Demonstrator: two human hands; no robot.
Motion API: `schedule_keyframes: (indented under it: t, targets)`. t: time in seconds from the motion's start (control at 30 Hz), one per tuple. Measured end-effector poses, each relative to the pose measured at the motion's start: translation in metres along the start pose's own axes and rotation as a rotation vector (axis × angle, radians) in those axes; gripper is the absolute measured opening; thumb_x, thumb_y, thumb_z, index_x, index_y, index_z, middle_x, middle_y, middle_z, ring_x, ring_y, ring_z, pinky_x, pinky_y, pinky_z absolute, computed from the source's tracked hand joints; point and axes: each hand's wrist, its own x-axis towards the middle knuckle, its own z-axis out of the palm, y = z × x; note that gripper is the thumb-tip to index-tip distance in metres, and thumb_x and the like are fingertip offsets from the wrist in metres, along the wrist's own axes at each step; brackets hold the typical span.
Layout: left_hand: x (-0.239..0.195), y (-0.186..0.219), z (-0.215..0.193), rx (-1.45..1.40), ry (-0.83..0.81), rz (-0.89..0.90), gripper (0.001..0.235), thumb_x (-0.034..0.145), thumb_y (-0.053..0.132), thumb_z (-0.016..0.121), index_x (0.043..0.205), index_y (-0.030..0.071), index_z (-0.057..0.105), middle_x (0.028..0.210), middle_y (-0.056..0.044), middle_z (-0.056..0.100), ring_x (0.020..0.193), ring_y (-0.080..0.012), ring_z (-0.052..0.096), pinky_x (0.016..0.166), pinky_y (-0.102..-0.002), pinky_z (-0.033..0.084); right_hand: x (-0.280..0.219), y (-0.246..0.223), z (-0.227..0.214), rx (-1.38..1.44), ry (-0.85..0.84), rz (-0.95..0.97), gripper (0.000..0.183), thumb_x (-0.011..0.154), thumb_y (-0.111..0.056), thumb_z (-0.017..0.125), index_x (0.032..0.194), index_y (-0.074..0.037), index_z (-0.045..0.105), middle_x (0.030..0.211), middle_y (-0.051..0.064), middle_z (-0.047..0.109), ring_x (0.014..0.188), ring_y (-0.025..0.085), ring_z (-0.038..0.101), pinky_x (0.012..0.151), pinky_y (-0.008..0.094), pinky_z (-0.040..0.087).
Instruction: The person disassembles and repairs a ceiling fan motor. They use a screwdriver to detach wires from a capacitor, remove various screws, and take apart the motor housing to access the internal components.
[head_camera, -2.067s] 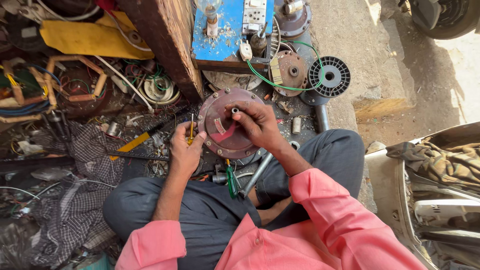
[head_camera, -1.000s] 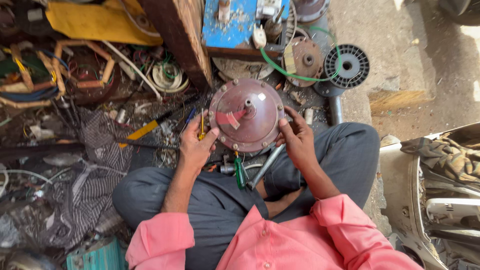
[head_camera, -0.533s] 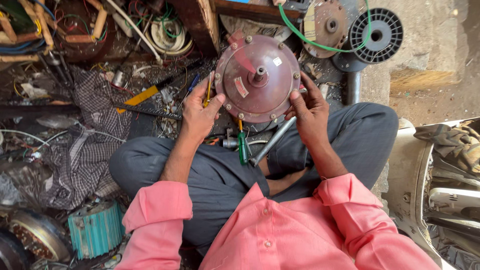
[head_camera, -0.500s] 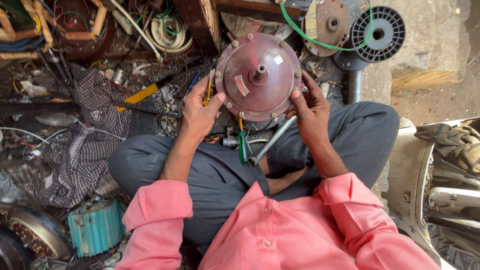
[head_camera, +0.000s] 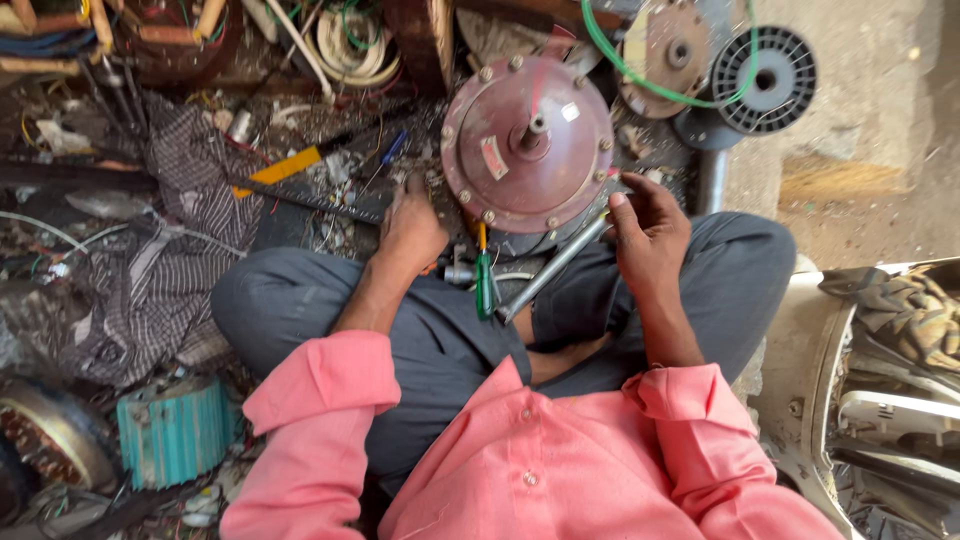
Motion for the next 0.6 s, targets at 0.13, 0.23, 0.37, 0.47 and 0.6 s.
schedule_keyframes:
  t: [0.13,0.23,0.37,0.47,0.6]
  targets:
    - [0.000,0.005,-0.014,0.136,0.030,-0.009,0.045,0.077,0.008,0.071,0.118,-0.005,0.058,0.116,-0.032,0.062,0.105,-0.0511,0.063,0.089,-0.057,0.051,0.016,-0.016,-0.016,-0.019,0.085,-0.234,0.030,0.105,-0.008,0.072,0.133,0.002,0.065,0.098,0.002,0.067,0.085,0.007,0.061,0.074,0.022,0.051]
    - [0.001,-0.003,-0.006,0.286,-0.082,-0.024,0.017,0.086,0.010,0.064,0.099,0.004,0.073,0.109,-0.023,0.070,0.106,-0.0422,0.069,0.093,-0.053,0.055,0.023,-0.018,-0.023,-0.015,0.066,-0.245,0.026,0.107,-0.007,0.072,0.131,0.002,0.066,0.100,0.003,0.071,0.088,0.008,0.063,0.078,0.022,0.051]
    - [-0.006,-0.014,0.024,0.391,-0.229,0.201,0.019,0.083,0.013,0.065,0.099,0.008,0.074,0.101,-0.019,0.071,0.100,-0.0398,0.070,0.086,-0.052,0.056,-0.002,-0.005,-0.015,-0.051,0.026,-0.147,0.022,0.103,-0.007,0.072,0.123,0.001,0.069,0.098,0.002,0.071,0.085,0.007,0.065,0.075,0.022,0.053]
    - [-0.012,-0.019,0.039,0.336,-0.208,0.429,0.020,0.088,0.011,0.060,0.102,0.014,0.074,0.106,-0.013,0.073,0.104,-0.0361,0.068,0.089,-0.052,0.053,-0.028,0.008,-0.002,-0.031,-0.082,-0.014,0.020,0.100,-0.009,0.073,0.117,0.001,0.072,0.092,0.001,0.071,0.081,0.006,0.064,0.073,0.021,0.053]
    - [-0.013,-0.019,0.050,0.579,-0.396,0.535,0.024,0.086,0.009,0.058,0.104,0.015,0.073,0.116,-0.010,0.070,0.112,-0.0326,0.065,0.091,-0.049,0.051,-0.036,0.016,0.005,-0.080,-0.198,0.012,0.021,0.098,-0.011,0.074,0.115,0.001,0.073,0.087,0.000,0.071,0.079,0.005,0.063,0.071,0.020,0.052]
